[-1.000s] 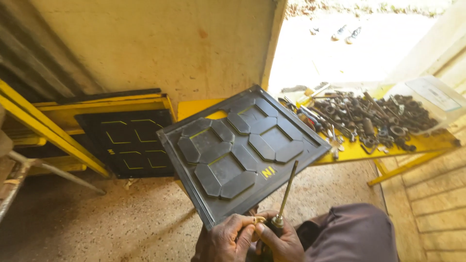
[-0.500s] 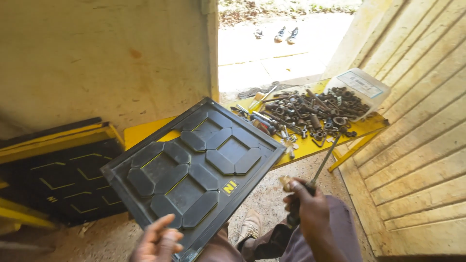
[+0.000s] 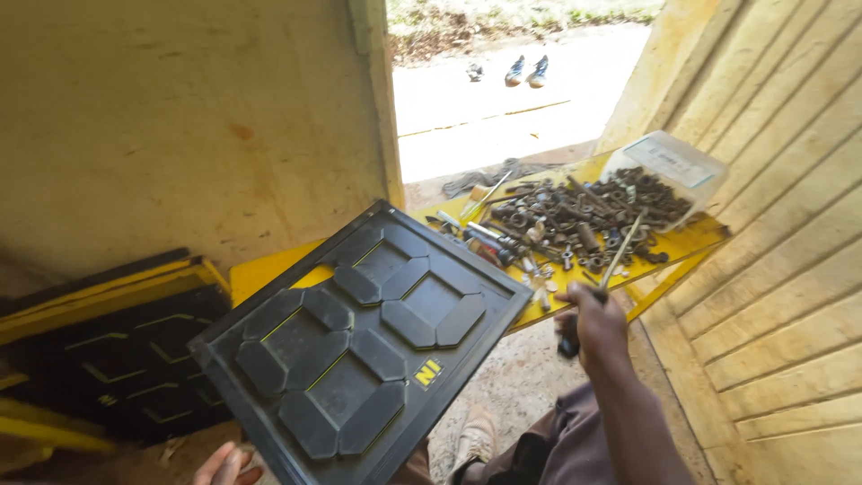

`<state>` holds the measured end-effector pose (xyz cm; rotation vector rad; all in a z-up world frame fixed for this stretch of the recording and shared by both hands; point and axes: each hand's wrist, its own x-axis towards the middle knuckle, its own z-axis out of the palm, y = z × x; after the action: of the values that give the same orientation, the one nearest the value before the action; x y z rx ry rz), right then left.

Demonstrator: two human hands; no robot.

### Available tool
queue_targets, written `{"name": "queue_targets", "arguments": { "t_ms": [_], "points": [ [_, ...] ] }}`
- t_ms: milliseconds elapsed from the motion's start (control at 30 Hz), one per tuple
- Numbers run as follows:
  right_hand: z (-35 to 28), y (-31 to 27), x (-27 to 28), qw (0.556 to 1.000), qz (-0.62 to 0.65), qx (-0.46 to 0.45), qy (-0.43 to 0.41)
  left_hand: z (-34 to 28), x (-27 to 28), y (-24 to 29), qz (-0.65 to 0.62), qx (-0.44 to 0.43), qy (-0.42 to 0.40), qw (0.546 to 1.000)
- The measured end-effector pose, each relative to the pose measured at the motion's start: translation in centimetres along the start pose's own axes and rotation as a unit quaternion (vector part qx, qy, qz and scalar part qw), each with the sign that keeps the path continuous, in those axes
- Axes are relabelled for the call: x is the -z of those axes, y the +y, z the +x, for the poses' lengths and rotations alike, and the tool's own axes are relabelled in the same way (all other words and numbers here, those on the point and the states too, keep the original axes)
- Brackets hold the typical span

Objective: The person uses a screwdriver to pry and adjust the frame and segments of a black plastic display panel while sitting in a workshop. They move the tool around the edges and various points of the panel before turning it over.

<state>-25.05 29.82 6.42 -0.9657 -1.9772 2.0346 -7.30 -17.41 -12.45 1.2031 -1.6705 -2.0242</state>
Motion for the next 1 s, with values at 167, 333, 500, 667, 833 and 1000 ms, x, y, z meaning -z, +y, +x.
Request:
{"name": "queue_targets", "arguments": {
  "t_ms": [167,333,500,667,833,1000],
  "points": [
    [-6.7,6.2,0.1,0.987,0.004,-0.133,-0.092,-7.8,-6.3,9.3,-0.011,0.146,0.061,0.987],
    [-8.2,8.7,-2.3,0.978,-0.032,-0.142,-0.147,-2.9,-6.6,4.3,0.016,0.098,0.061,0.993],
    [-8.1,11.7,-4.8,0.979,0.018,-0.076,-0.187,-4.9,-8.0,4.9,-0.04,0.042,0.028,0.998],
    [-7.7,13.1,-4.4,0.974,0.038,-0.031,-0.219,-7.0,-6.9,5.3,0.168,-0.021,0.102,0.98],
    [-8.1,12.4,-5.4,0.957,0.041,0.029,-0.284,-7.9,-5.8,5.4,0.041,-0.078,0.109,0.99],
    [-8.5,11.9,-7.5,0.948,0.072,0.054,-0.306,-8.1,-4.6,5.8,-0.009,-0.078,0.137,0.987]
  ]
}}
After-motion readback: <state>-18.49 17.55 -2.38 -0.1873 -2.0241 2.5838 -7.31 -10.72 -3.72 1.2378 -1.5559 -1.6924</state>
